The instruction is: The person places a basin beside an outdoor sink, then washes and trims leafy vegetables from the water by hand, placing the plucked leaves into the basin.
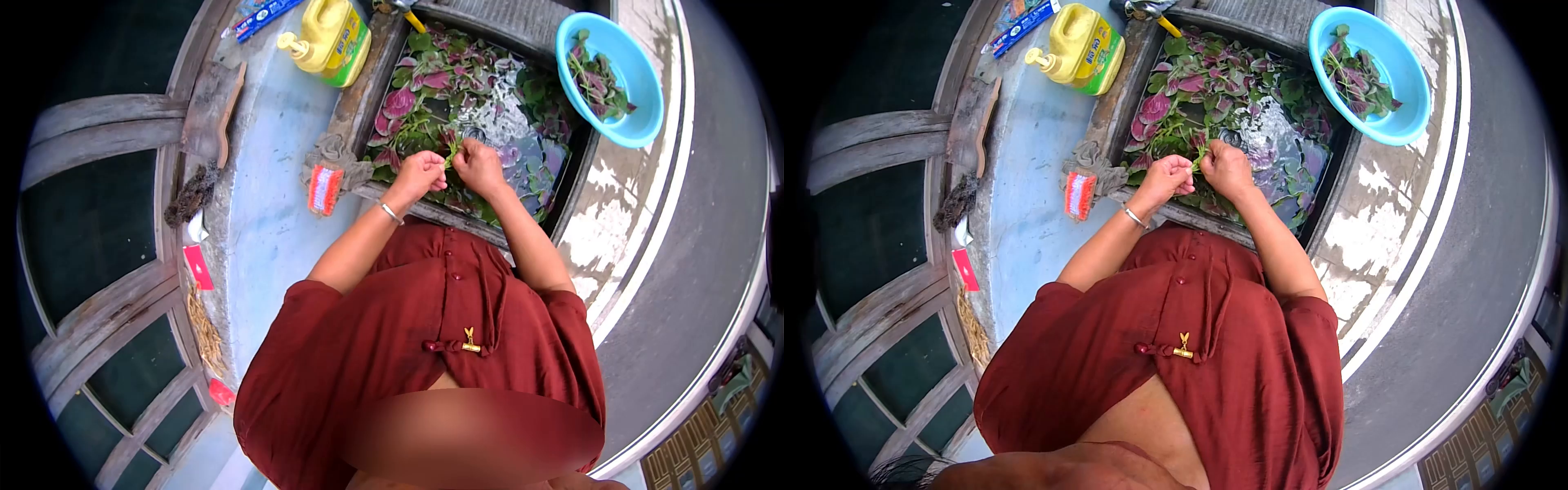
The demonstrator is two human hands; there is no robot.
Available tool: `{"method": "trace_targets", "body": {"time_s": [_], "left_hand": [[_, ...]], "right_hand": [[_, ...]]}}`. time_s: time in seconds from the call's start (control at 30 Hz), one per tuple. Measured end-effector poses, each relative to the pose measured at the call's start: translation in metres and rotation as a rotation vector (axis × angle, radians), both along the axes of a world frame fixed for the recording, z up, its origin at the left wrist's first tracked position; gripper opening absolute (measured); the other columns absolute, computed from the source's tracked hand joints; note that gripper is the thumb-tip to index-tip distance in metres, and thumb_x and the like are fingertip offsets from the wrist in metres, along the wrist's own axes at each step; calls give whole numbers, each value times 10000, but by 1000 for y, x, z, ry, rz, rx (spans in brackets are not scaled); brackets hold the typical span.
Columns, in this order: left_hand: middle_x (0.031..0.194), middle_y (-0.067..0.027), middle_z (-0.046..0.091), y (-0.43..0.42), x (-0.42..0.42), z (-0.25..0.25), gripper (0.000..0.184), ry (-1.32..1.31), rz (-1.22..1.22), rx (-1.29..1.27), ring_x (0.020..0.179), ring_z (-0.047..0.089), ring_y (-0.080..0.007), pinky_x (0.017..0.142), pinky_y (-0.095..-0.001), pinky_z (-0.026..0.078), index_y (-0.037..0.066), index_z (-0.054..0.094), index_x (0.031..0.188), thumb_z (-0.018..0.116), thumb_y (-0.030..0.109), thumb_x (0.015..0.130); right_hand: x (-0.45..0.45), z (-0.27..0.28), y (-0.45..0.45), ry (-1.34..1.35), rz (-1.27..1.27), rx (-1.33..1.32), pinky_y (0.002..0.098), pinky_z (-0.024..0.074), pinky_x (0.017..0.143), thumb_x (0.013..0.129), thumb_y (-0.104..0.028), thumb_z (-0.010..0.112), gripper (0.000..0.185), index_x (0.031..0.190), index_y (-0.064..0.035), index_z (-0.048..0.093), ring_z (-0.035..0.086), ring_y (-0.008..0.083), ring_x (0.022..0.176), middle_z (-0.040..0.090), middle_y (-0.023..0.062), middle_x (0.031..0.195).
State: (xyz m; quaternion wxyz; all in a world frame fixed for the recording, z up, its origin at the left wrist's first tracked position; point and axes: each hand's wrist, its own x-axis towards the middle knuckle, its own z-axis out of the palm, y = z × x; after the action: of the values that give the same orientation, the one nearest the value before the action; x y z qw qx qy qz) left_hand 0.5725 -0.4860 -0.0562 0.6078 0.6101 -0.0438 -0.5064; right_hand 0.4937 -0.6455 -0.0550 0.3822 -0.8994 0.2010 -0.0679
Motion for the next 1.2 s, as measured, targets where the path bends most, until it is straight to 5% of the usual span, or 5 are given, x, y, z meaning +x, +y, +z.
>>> {"method": "trace_targets", "body": {"time_s": [0.2, 0.47, 0.87, 1.07, 1.2], "left_hand": [[794, -41, 602, 10, 3, 17, 148, 190, 48, -4, 673, 615, -146, 629, -273, 525, 62, 510, 1027, 545, 144, 909], [784, -26, 573, 7, 3, 12, 170, 348, 87, -154, 685, 582, -144, 678, -286, 515, 98, 470, 1054, 538, 178, 920], [754, -8, 559, -5, 1, 11, 136, 154, 68, -133, 634, 549, -90, 610, -231, 491, 110, 454, 1040, 506, 182, 936], [753, -2, 519, -8, 1, 16, 122, 232, 80, -210, 629, 494, -87, 613, -241, 463, 128, 441, 1044, 494, 167, 941], [740, 8, 468, -1, 9, 19, 91, 488, 166, -387, 628, 451, -94, 629, -260, 408, 141, 453, 1029, 484, 173, 948]], "right_hand": [[-3, -6, -28, -245, -151, 358, 297, 428, 584, 853, -138, 537, 125, 837, -31, 600, 497, 161, 580, 549, 43, 658], [-13, 25, -8, -62, 109, 186, 420, 467, 619, 878, -184, 551, 127, 875, -60, 524, 600, 347, 738, 602, 145, 759], [-7, 26, 8, -123, 181, 37, 426, 479, 591, 783, -162, 592, 93, 800, -71, 579, 605, 345, 672, 609, 150, 710], [-3, -19, -10, -70, -296, 265, 355, 461, 541, 809, -188, 574, 157, 766, -37, 578, 569, 249, 528, 564, 132, 562], [-9, -2, -19, -134, -174, 983, 340, 473, 606, 873, -183, 572, 161, 855, -23, 574, 584, 196, 603, 597, 81, 660]]}}
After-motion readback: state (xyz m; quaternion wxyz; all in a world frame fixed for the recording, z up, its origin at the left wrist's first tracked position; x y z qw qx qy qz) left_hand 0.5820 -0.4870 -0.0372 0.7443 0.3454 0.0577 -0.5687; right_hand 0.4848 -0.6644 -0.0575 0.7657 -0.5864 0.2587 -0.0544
